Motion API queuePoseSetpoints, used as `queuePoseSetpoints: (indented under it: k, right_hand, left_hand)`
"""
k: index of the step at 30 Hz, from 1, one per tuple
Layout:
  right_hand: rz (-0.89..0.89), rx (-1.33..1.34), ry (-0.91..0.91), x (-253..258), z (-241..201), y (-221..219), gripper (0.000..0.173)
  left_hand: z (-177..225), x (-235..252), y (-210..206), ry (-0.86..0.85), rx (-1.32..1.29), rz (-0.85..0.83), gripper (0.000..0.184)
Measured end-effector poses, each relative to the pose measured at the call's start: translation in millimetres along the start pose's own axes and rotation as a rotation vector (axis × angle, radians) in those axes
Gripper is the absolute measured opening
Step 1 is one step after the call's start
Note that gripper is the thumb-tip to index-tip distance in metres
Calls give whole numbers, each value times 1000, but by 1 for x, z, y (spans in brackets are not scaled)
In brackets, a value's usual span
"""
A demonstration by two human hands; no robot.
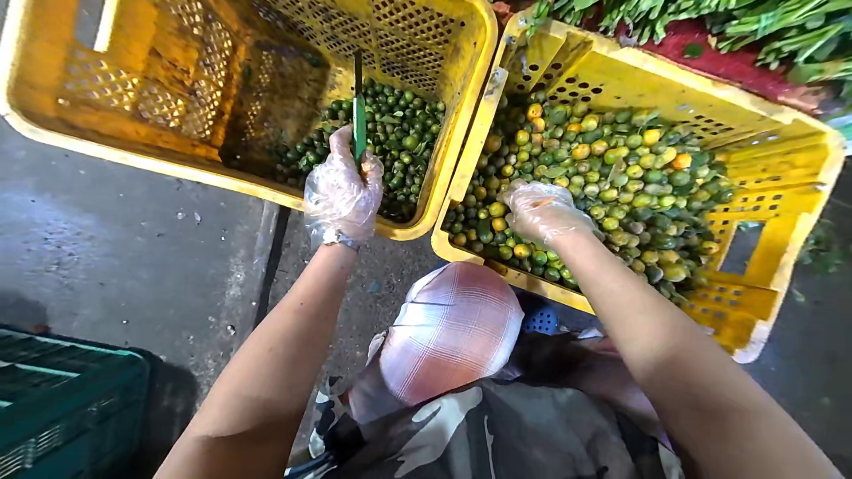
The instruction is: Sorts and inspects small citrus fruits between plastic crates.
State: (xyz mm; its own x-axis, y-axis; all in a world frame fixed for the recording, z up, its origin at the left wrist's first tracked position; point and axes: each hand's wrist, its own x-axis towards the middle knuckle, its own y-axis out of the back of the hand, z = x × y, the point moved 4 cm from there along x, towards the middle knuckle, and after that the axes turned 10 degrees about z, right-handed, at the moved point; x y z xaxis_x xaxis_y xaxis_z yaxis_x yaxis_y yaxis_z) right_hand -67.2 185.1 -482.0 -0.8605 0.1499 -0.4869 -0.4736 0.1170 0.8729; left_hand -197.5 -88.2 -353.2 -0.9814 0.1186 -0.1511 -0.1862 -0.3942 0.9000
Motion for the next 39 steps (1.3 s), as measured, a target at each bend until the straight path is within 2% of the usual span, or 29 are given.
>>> queuePoseSetpoints:
  k: [3,6,8,10,12,14,18,20,23,25,26,27,28,29,31,32,35,39]
  right_hand:
    - [-16,-32,12,-3,-6,12,46]
    - [21,-42,163,0,-10,13,37]
    - [61,-5,198,-6,-12,15,33]
    - [85,19,97,-11,-13,20,36]
    - [51,-7,-19,-9,-16,14,44]
    - [16,-39,-75,-4,-20,14,44]
    - [17,14,-122,-3,3,50,41]
    - [104,218,-159,0,39,59,43]
    - [122,777,-271,-8,80,63,43]
    - [36,1226,-309,-23,75,61,45]
    - [-10,1329,-286,-26,69,57,43]
    - [-24,1301,-254,-25,62,50,36]
    - [0,1107,-249,-24,51,44,27]
    - [12,784,-246,-21,36,40,23]
    - [-22,171,-219,-17,5,28,31]
    - [-64,26,-215,-20,-10,28,33]
    - [-124,-169,-158,-17,-26,29,37]
    - [-128,-145,-150,-11,-6,23,40]
  left_hand:
    - [9,-3,6,-7,-28,-13,51]
    - [7,-6,12,-6,-67,76,50]
    - [7,-8,14,-3,-50,114,49]
    - [8,-8,14,7,-18,100,49]
    - [6,-7,12,20,-29,71,50]
    - [5,-6,10,13,-34,66,50]
    - [3,-4,5,-7,-26,63,51]
    - [2,-3,6,1,-36,40,51]
    - [-2,-2,5,-1,-25,37,51]
    - [-2,0,3,-5,-43,15,52]
    - [-2,0,3,-3,-54,6,53]
    - [-2,0,3,2,-62,10,53]
    - [-2,0,2,4,-66,20,53]
    - [-2,-1,2,5,-64,29,52]
    - [0,-2,3,8,-36,36,52]
    - [0,-2,3,3,-20,45,52]
    - [-3,0,-1,-2,4,46,51]
    - [0,-1,2,-11,0,37,51]
